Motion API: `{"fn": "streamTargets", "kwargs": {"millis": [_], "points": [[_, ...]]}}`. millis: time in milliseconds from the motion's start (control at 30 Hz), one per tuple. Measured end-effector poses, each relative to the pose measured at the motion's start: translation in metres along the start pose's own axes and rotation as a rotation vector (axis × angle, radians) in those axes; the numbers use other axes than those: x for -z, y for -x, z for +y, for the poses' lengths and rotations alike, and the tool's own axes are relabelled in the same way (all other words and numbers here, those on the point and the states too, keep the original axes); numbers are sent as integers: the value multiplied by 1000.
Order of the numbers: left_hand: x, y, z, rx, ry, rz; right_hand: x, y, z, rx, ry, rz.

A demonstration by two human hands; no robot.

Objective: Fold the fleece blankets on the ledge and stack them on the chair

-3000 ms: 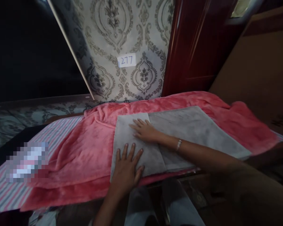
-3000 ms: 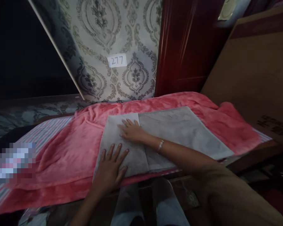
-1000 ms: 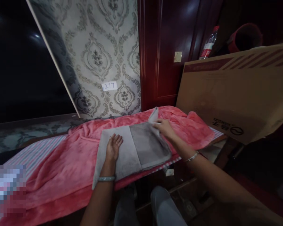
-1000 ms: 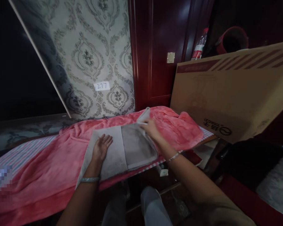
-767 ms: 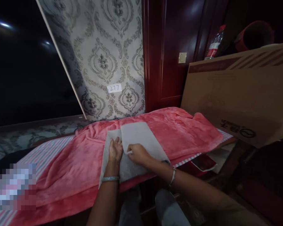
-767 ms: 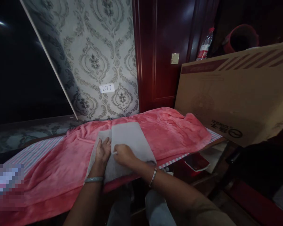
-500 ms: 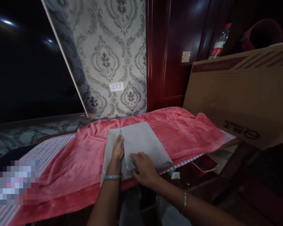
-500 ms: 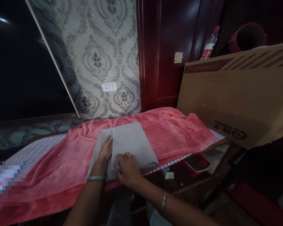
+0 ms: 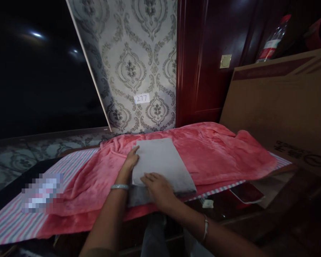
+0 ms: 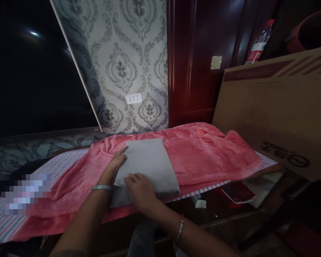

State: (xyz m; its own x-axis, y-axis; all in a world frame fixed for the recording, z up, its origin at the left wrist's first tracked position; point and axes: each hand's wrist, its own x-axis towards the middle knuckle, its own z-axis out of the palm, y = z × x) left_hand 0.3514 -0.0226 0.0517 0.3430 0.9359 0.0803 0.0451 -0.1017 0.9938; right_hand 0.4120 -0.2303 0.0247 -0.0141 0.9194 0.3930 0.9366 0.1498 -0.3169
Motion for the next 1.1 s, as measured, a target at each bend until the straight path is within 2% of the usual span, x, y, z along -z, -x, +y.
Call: {"fn": "streamTargets", "kwargs": {"millis": [100,233,500,633,733,900,1100], "points": [[17,7,-17,20,-87,29,-26,8,-5,35,27,-44],[21,3,-28,1,-162,40,-44,18,-1,44,49,-16],[12,-31,-21,1,-360,78,-30,10,-2,29,-3,-5],[16,-31,-26,-31,-473,118,-31,10,-7,71,3,-22],[18,-29,-29,-25,-538,102,-31,9,-11,60,23,-80],[14,-32,-25,-46,-639,64,-24,3,-17,43,25,-90],[11,-31,-20,-88,-822,13,-44,8,-21,58,115,-49]]}}
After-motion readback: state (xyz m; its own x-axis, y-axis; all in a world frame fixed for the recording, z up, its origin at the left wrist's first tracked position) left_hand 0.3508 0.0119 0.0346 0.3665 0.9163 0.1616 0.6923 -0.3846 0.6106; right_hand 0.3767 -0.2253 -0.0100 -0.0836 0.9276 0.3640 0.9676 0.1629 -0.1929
